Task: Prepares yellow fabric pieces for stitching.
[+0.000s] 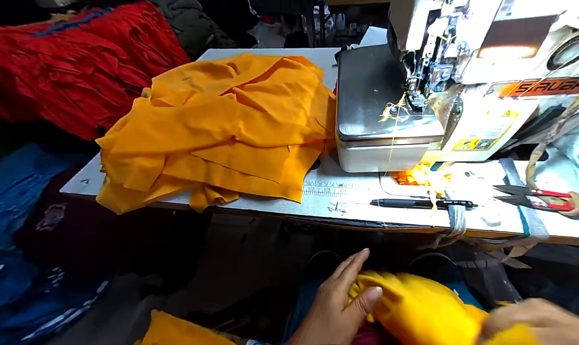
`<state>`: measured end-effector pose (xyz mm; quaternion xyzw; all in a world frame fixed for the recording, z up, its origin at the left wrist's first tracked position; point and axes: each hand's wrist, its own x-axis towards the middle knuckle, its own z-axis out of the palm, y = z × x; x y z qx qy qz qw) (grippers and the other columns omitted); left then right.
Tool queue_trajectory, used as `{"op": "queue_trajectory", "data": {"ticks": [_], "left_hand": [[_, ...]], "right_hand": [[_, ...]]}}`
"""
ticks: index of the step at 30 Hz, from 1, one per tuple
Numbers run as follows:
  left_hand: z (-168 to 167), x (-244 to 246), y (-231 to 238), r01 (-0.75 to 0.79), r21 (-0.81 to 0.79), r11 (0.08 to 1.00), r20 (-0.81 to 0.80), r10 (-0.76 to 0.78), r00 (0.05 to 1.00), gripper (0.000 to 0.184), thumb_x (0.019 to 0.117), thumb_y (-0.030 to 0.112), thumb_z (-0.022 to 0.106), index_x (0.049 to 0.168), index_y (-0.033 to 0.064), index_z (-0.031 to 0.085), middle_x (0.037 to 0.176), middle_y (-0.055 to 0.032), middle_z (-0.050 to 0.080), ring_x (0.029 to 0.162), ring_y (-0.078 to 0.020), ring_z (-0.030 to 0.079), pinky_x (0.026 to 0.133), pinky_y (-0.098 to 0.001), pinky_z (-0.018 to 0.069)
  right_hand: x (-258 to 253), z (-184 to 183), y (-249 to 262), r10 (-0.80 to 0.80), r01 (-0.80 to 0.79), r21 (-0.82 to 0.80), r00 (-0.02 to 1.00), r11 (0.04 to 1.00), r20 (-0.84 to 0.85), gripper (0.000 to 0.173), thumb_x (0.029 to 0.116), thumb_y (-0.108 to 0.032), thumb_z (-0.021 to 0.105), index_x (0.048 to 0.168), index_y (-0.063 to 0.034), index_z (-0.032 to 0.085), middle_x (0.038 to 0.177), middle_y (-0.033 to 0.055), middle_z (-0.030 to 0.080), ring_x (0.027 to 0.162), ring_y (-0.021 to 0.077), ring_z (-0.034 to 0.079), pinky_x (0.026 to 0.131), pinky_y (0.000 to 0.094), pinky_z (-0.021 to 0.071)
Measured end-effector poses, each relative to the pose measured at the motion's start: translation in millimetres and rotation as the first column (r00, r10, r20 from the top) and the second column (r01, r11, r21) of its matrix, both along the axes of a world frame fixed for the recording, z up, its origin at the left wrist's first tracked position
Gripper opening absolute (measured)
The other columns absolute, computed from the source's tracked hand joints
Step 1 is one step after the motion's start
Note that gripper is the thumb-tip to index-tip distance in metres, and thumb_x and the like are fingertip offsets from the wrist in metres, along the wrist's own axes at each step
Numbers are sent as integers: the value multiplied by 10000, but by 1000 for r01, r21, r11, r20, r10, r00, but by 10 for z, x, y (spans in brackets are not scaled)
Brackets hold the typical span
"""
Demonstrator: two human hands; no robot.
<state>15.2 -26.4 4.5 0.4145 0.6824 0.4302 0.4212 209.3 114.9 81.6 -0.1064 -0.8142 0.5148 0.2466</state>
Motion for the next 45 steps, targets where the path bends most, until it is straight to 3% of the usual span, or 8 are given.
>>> {"op": "queue_trajectory", "data": {"ticks": [4, 6, 11, 17, 23, 32, 40, 45], "left_hand": [[226, 184, -26, 22, 388, 921, 4, -25, 1000, 916, 1001, 599, 438, 1420, -215, 405, 1207, -265, 677, 1129, -188, 671, 1024, -346, 518], [309, 257, 3, 42, 392, 919, -65, -18, 998, 869, 976, 528, 559, 1392, -225, 441, 1018, -253, 715, 921, -194, 698, 892, -347, 549], [311, 334, 66, -16, 427, 904, 10, 13, 1000, 419, 984, 47, 610, 1305, -215, 549, 1169, -284, 699, 1081, -143, 700, 996, -243, 501], [249, 144, 20, -72, 486, 871, -1, 82, 997, 297, 1027, 68, 547, 1203, -146, 655, 1131, -167, 736, 1079, -8, 662, 1007, -178, 487], [164, -18, -30, -151, 458, 876, -39, 190, 981, 263, 1044, 227, 538, 1175, 87, 718, 1097, 94, 736, 1039, 101, 628, 947, -141, 518], [122, -87, -25, -342, 321, 883, 84, 333, 939, 190, 1021, 117, 573, 1043, 203, 741, 1023, 197, 743, 968, 72, 677, 887, -157, 566], [109, -34, 14, -432, 195, 880, 299, 366, 881, 301, 1008, -8, 519, 993, 203, 735, 961, 158, 753, 894, 40, 698, 827, -177, 586], [119, -25, 34, -430, 170, 887, 372, 346, 861, 291, 1025, 43, 534, 988, 227, 756, 962, 148, 761, 888, 37, 702, 817, -170, 586]], "right_hand": [[-271, -184, -205, 27, -25, -22, 995, 999, 101, 362, 1076, -155, 505, 915, 127, 666, 870, 238, 677, 864, 188, 662, 816, 257, 519], [-300, -200, -195, 21, -12, -65, 992, 998, 128, 384, 1087, -172, 479, 933, 130, 659, 867, 206, 666, 858, 119, 637, 806, 208, 499], [-243, -253, -114, 98, -66, -262, 989, 963, 112, 327, 1069, -193, 522, 1054, 116, 630, 1005, 128, 673, 972, 8, 614, 880, 178, 496], [-74, -292, 148, 244, -161, -334, 944, 929, 223, 480, 980, -93, 637, 1405, 67, 481, 964, 90, 701, 816, 43, 648, 772, 224, 541], [108, -518, 353, 153, -67, -251, 927, 966, 342, 208, 949, -163, 680, 978, 42, 661, 850, 60, 670, 745, -34, 578, 677, 134, 463], [123, -672, 238, 113, -25, -446, 979, 895, 172, 118, 976, -115, 635, 1004, -3, 657, 945, -56, 678, 894, -99, 602, 807, 119, 505], [391, -879, 308, 2, 112, -585, 982, 803, 191, 107, 935, -185, 707, 991, -256, 650, 924, -234, 663, 824, -111, 620, 730, 117, 531], [439, -941, 200, -177, 319, -555, 939, 768, 295, 138, 909, -99, 701, 975, -203, 638, 859, -210, 652, 740, -98, 605, 669, 123, 514]]}}
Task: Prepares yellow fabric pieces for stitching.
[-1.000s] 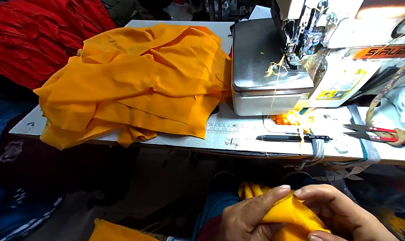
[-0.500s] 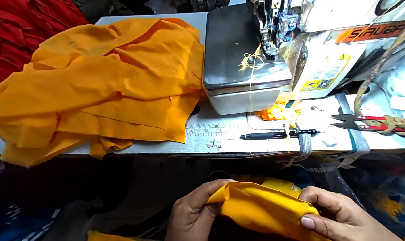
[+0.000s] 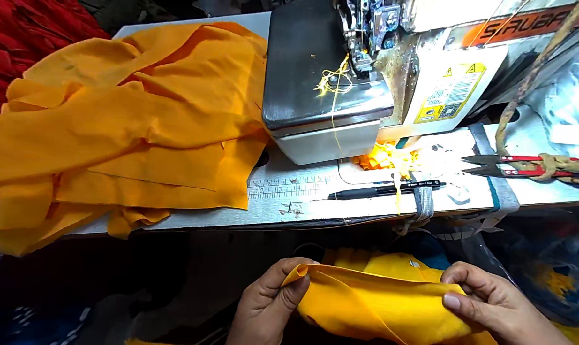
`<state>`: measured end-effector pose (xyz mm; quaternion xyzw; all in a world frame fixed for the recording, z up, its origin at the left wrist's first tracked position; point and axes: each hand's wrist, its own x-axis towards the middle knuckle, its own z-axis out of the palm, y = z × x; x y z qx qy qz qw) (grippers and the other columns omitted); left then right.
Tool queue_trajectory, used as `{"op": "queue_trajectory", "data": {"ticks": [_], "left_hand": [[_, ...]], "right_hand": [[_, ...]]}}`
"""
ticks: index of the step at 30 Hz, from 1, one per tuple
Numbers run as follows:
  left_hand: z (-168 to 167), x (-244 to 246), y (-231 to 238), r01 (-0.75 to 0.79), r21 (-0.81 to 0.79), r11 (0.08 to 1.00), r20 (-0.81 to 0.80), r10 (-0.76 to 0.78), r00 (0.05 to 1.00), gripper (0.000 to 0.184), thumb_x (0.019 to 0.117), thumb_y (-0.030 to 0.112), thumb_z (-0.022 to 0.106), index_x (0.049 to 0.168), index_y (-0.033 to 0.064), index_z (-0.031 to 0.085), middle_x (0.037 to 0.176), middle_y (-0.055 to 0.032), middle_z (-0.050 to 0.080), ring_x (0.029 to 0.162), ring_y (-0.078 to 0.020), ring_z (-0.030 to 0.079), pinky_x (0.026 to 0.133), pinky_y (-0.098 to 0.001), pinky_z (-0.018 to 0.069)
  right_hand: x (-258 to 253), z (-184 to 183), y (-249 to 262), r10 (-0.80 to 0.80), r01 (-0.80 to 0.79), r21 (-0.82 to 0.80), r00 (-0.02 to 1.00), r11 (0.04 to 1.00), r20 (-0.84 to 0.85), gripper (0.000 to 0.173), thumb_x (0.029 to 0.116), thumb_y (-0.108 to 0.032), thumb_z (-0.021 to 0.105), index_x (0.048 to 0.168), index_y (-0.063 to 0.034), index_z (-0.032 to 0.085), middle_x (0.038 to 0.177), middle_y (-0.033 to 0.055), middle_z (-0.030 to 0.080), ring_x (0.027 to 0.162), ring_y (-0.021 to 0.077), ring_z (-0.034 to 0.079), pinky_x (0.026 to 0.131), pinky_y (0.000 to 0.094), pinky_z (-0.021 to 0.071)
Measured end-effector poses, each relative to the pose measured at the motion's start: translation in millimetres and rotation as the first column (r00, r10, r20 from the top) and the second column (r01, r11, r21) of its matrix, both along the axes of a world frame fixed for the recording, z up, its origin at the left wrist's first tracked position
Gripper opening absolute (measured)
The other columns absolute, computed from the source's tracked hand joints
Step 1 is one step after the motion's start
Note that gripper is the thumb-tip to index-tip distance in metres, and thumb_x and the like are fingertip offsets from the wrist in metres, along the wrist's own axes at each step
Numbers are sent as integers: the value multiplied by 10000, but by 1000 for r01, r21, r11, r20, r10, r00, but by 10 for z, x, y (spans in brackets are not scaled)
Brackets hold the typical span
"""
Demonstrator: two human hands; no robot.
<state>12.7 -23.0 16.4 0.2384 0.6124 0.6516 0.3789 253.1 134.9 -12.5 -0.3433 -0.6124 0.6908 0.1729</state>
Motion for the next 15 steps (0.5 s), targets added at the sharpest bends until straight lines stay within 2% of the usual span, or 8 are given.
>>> {"op": "queue_trajectory", "data": {"ticks": [3, 5, 6, 7, 9, 11, 15], "left_hand": [[29, 12, 14, 21, -3, 1000, 13, -21, 1000, 300, 1025, 31, 525, 993, 225, 750, 960, 146, 760, 885, 37, 703, 810, -174, 592], [36, 34, 17, 39, 3, 999, 37, -39, 999, 309, 1025, 24, 520, 1002, 227, 752, 964, 149, 761, 880, 42, 702, 808, -174, 593], [39, 45, 20, 49, 11, 999, 53, -50, 997, 307, 1025, 30, 522, 1006, 230, 754, 965, 151, 759, 880, 45, 700, 810, -174, 591], [42, 55, 25, 55, 18, 998, 67, -56, 996, 299, 1024, 37, 528, 1005, 233, 754, 962, 152, 758, 879, 47, 698, 809, -174, 591], [49, 73, 30, 56, 25, 998, 82, -58, 995, 284, 1023, 52, 540, 999, 240, 752, 957, 153, 757, 876, 49, 698, 806, -172, 590], [54, 77, 15, 59, 38, 998, 95, -62, 994, 262, 1023, 74, 551, 1005, 240, 753, 962, 147, 759, 880, 43, 700, 807, -174, 590], [65, 61, -32, 127, 78, 989, 93, -134, 987, 188, 1012, 188, 597, 1040, 273, 762, 983, 164, 755, 890, 64, 691, 814, -157, 583]], "right_hand": [[-7, -49, -48, -103, 102, 337, 995, 936, -17, 74, 975, -89, 634, 1049, -79, 635, 993, -138, 679, 878, -110, 618, 791, 119, 537], [-13, -23, -63, -1, 19, 491, 999, 871, -36, 108, 1035, -144, 579, 1069, -70, 649, 1057, -74, 697, 1021, -98, 612, 923, 132, 514], [-29, 9, -77, 77, -47, 534, 996, 844, -35, 134, 1045, -131, 558, 1056, -61, 671, 1042, 4, 691, 1039, -40, 620, 936, 152, 503], [-56, 54, -96, 153, -114, 557, 988, 823, -24, 150, 1028, -84, 557, 1023, -46, 702, 1020, 96, 684, 1031, 43, 630, 927, 179, 494], [-131, 123, -134, 255, -227, 564, 966, 794, 29, 181, 982, -16, 589, 944, -26, 766, 961, 200, 660, 968, 131, 620, 877, 168, 480], [-206, 107, -150, 254, -277, 578, 959, 768, 123, 205, 952, 19, 588, 925, -32, 785, 935, 209, 670, 914, 174, 633, 830, 199, 497], [-341, 46, -186, 183, -302, 540, 947, 786, 262, 308, 895, 72, 518, 1024, -20, 782, 951, 185, 684, 861, 243, 662, 762, 333, 544]]}}
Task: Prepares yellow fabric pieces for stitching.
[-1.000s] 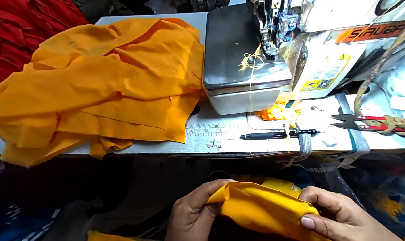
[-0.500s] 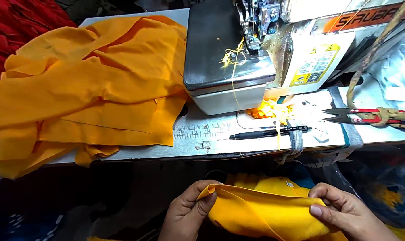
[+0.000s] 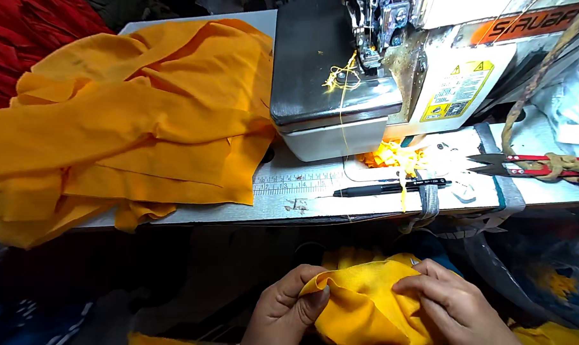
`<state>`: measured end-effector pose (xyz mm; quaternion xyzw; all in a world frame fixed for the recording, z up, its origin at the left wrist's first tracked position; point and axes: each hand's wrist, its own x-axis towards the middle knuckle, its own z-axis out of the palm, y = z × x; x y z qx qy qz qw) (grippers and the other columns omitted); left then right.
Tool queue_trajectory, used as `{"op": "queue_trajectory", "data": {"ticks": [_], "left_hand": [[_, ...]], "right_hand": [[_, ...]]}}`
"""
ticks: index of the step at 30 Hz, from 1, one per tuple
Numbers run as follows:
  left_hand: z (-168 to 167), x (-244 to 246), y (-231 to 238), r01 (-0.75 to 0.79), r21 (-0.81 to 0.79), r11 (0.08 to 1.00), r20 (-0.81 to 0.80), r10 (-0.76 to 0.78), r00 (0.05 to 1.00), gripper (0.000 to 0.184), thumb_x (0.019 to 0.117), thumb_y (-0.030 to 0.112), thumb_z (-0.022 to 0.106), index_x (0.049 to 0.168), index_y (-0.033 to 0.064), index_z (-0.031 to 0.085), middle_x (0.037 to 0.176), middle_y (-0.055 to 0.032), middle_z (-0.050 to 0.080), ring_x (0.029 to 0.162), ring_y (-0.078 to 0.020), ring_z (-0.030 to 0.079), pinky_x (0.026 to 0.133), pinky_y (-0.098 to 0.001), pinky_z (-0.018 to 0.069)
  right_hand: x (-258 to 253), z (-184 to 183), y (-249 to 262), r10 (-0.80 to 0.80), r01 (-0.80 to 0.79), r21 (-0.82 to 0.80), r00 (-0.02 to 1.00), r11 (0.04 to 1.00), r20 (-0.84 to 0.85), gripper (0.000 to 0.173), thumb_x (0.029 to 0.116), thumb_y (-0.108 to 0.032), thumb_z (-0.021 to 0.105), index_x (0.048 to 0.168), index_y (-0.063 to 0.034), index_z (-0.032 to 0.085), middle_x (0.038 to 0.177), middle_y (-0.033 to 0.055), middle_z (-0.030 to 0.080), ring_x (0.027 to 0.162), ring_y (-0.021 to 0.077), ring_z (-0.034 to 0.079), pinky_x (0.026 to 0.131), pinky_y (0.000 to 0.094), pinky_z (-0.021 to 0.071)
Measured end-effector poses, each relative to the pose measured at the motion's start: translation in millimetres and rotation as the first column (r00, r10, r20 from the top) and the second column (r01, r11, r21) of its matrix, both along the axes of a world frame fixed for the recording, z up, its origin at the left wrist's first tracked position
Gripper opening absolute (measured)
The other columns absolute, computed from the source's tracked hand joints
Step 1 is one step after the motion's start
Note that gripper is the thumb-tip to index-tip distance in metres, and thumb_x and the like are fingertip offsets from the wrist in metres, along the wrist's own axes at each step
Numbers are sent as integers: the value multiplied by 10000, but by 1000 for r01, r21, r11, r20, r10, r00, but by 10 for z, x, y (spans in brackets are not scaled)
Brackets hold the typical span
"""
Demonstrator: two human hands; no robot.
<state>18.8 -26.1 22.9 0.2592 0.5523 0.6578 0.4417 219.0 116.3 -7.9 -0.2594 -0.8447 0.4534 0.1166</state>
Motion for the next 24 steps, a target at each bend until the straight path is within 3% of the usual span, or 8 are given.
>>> {"op": "queue_trajectory", "data": {"ticks": [3, 6, 11, 15, 17, 22, 24], "left_hand": [[-9, 5, 5, -1, 12, 1000, -8, 1, 1000, 177, 1005, 211, 606, 1044, 275, 766, 994, 174, 751, 902, 72, 685, 824, -145, 575], [-33, 12, 21, -68, 23, 997, -2, 68, 998, 175, 1004, 206, 607, 1043, 268, 765, 1003, 158, 757, 917, 53, 694, 840, -162, 579], [-48, 10, 30, -93, 38, 995, -18, 94, 995, 181, 1007, 203, 602, 1048, 263, 768, 1011, 159, 754, 927, 55, 688, 852, -161, 574], [-40, 34, 48, -142, 15, 990, -15, 142, 990, 200, 1015, 142, 590, 1028, 243, 762, 992, 139, 762, 916, 34, 705, 842, -180, 592], [-28, 42, 56, -169, -6, 986, -24, 169, 985, 236, 1022, 94, 565, 1012, 237, 753, 976, 138, 762, 901, 27, 707, 829, -188, 596], [-28, 48, 54, -140, 13, 990, -22, 140, 990, 216, 1021, 123, 576, 1036, 235, 760, 998, 136, 761, 917, 24, 706, 841, -192, 596], [-34, 50, 52, -136, 17, 991, -27, 136, 990, 206, 1019, 134, 582, 1040, 236, 760, 1001, 137, 761, 923, 28, 704, 849, -190, 593]], "right_hand": [[-39, -18, -20, 73, -82, -143, 995, 986, -65, 313, 897, 67, 508, 1024, -13, 783, 951, 174, 684, 877, 197, 640, 780, 286, 514], [-44, 18, -2, 153, -181, -254, 980, 950, -124, 247, 967, -18, 532, 1042, 33, 761, 980, 200, 673, 899, 176, 627, 794, 241, 498], [-26, 28, 2, 168, -188, -322, 982, 928, -88, 241, 971, -157, 650, 1023, 61, 739, 991, 209, 673, 923, 227, 635, 815, 323, 507], [15, -18, 16, 159, -213, -348, 971, 913, -178, 218, 958, -127, 669, 931, 87, 692, 947, 188, 655, 937, 140, 601, 822, 204, 465], [28, -27, 31, 165, -217, -315, 969, 924, -184, 212, 963, -144, 664, 931, 61, 712, 949, 178, 668, 943, 159, 612, 835, 247, 469], [-12, 15, -5, 253, -276, -269, 960, 923, -120, 238, 957, -161, 681, 947, 75, 714, 970, 233, 678, 925, 321, 658, 850, 467, 505], [-25, 21, -26, 266, -282, -205, 959, 937, -103, 205, 953, -126, 672, 903, 67, 716, 943, 226, 690, 909, 334, 672, 855, 468, 510]]}}
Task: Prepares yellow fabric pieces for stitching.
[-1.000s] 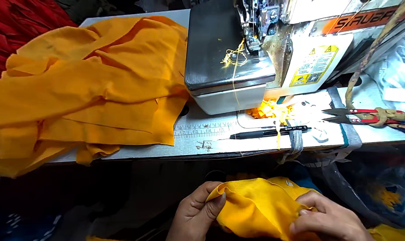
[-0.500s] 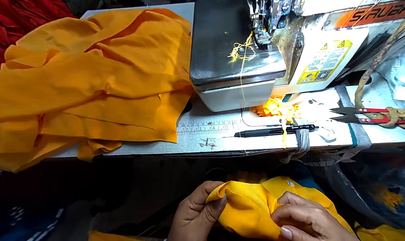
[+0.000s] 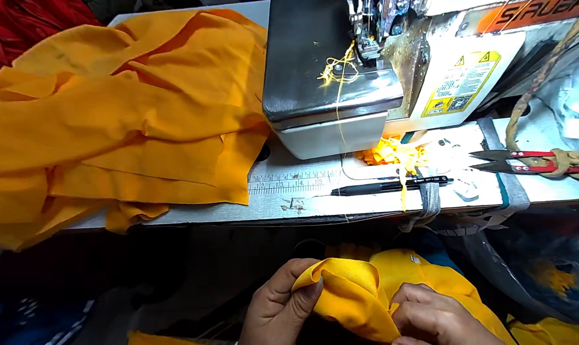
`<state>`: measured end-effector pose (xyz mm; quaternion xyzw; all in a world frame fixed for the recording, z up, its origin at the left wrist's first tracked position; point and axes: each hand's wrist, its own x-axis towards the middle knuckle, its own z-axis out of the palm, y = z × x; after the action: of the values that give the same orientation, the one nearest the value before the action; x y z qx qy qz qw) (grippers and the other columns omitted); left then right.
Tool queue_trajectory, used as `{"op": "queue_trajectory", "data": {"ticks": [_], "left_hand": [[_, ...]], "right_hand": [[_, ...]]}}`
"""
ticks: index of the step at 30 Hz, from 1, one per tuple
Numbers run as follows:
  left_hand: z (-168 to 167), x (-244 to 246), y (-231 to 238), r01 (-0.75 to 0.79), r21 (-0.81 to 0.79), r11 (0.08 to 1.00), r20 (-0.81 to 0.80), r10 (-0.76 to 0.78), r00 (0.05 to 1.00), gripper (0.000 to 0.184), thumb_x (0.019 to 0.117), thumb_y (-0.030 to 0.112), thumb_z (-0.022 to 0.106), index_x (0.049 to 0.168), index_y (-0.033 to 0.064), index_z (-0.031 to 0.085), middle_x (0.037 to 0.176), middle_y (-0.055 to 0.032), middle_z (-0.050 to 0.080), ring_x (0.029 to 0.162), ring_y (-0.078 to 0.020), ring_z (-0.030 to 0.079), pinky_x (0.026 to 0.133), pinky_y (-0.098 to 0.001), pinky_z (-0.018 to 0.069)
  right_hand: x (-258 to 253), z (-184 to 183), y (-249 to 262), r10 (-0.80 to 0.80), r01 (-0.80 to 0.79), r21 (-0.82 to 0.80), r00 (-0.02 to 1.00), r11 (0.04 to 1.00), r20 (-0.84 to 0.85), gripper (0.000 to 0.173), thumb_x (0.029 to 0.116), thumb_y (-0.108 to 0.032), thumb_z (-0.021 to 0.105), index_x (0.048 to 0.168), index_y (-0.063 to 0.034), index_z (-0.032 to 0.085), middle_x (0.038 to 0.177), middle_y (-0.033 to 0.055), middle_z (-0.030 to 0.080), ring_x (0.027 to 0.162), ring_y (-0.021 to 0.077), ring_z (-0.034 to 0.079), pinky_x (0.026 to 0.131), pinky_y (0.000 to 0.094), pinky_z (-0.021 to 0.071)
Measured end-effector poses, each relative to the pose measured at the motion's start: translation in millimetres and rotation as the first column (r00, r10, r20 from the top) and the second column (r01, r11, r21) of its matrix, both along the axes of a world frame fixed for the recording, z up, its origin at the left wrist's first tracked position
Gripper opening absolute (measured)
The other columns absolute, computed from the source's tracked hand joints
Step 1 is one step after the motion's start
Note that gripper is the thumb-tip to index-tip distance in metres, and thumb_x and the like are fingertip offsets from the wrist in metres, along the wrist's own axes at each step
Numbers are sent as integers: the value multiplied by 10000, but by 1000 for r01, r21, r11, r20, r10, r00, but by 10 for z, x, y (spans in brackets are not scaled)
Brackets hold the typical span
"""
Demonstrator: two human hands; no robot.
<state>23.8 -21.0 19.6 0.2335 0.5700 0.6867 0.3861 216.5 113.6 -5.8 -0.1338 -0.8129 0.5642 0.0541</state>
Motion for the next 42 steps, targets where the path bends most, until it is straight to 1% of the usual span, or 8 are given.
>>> {"op": "queue_trajectory", "data": {"ticks": [6, 11, 13, 15, 17, 25, 37, 42], "left_hand": [[8, -36, -13, -67, -27, 997, -36, 66, 997, 246, 1003, 69, 585, 983, 243, 757, 955, 138, 765, 882, 18, 716, 823, -197, 605], [-28, -50, -8, -12, -88, 996, -213, -7, 977, 184, 974, 66, 624, 999, 223, 717, 963, 190, 725, 897, 67, 673, 833, -157, 573], [-118, -69, -11, -53, -150, 987, -410, -13, 912, 168, 947, 64, 641, 1112, 46, 614, 1092, 57, 673, 996, 22, 642, 883, -189, 554], [-175, -105, -53, -41, -179, 983, -569, -70, 820, 468, 950, 214, 681, 1286, -86, 554, 1335, -161, 587, 1203, -73, 583, 984, -247, 514], [-85, -60, -83, 71, -194, 979, -650, -182, 738, 522, 992, 364, 638, 1312, -40, 556, 1407, -204, 553, 1332, -111, 514, 1069, -291, 460], [-126, 253, 69, 384, -104, 917, -778, -316, 543, 314, 1035, 222, 578, 1133, -40, 719, 1059, -177, 745, 1127, -236, 677, 1079, -324, 439], [-160, 252, 59, 279, -124, 952, -741, -276, 612, 187, 956, 129, 672, 962, -32, 768, 811, -146, 698, 878, -196, 674, 886, -248, 501], [-172, 264, 60, 275, -115, 955, -699, -275, 660, 163, 946, 104, 682, 940, -37, 764, 825, -146, 699, 892, -170, 669, 882, -221, 493]], "right_hand": [[177, 10, 269, -89, 64, -89, 943, 994, -320, 226, 1010, -202, 592, 906, -2, 603, 939, 115, 617, 989, 74, 590, 891, 171, 455], [177, 71, 291, -124, 49, -203, 917, 978, -378, 236, 1055, -240, 550, 967, -25, 592, 952, 73, 628, 979, 34, 615, 904, 193, 486], [97, 102, 159, -107, 33, -208, 928, 978, -358, 235, 1031, -169, 545, 928, 37, 588, 895, 149, 633, 940, 106, 630, 874, 219, 489], [22, 120, 54, -86, 25, -179, 936, 983, -340, 238, 1008, -121, 537, 897, 82, 592, 852, 198, 628, 893, 154, 629, 825, 221, 485], [-15, 126, 8, -84, 34, -159, 945, 987, -316, 232, 995, -99, 541, 889, 99, 600, 835, 212, 627, 867, 159, 623, 795, 209, 476], [-19, 134, -20, -121, 78, -163, 954, 983, -273, 184, 977, -40, 551, 887, 112, 604, 819, 195, 612, 809, 97, 567, 737, 159, 424], [7, 103, -9, -156, 112, -207, 965, 972, -212, 216, 1005, -71, 571, 1018, 119, 672, 960, 214, 683, 952, 110, 638, 867, 174, 473], [44, 53, 12, -274, 204, -302, 938, 931, -211, 158, 1004, -27, 549, 1020, 71, 672, 993, 74, 699, 985, -30, 617, 904, 132, 484]]}}
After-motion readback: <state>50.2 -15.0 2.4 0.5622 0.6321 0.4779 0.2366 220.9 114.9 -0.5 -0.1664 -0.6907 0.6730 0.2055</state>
